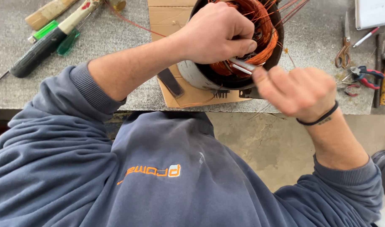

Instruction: The person retrieves a utility knife and uses it to strip the insulation from the ends of several copper wires. They then use pliers to twist the exposed wire strands together. The person repeats this process for multiple wires, occasionally adjusting the coil of wire on the workbench.

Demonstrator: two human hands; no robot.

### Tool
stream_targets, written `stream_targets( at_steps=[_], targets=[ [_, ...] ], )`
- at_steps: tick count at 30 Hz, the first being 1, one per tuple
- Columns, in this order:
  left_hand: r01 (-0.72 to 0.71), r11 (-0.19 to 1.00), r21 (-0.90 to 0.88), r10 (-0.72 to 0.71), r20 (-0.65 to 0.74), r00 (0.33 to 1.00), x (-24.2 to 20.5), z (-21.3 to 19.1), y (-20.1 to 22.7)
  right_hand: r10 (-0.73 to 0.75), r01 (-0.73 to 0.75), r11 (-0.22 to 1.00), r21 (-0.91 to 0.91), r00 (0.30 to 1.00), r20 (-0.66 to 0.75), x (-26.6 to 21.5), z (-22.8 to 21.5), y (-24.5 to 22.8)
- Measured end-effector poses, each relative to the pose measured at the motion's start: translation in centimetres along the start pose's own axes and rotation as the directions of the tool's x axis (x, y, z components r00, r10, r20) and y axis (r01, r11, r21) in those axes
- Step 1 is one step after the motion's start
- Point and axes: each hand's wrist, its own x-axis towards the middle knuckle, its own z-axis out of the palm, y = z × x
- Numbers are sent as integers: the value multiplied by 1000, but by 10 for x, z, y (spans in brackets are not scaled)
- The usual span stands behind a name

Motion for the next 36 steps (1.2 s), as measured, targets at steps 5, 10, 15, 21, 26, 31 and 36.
stream_targets(
  at_steps=[5,10,15,21,26,31,36],
  targets=[
    [-4,1000,-11,4,6,1000,-1,0,2,16,-16,1000,0,999,41,-29,8,-6],
    [-39,999,-2,39,32,999,-4,-5,3,445,-406,888,217,877,-180,-117,25,-34],
    [-102,995,-14,102,4,995,-29,-48,42,886,-709,461,534,331,-326,-128,75,-133],
    [-22,998,-53,34,253,967,-67,-82,27,965,-334,-13,943,-252,-75,-115,137,-241],
    [225,953,202,-302,591,748,-90,-59,4,968,-357,-122,926,-249,31,-122,158,-275],
    [641,715,279,-687,110,718,-83,-50,-31,970,-379,-221,899,-182,162,-96,158,-252],
    [383,730,-565,-422,69,904,-73,-20,-147,979,-481,-97,871,-205,-4,-85,187,-233]
  ],
)
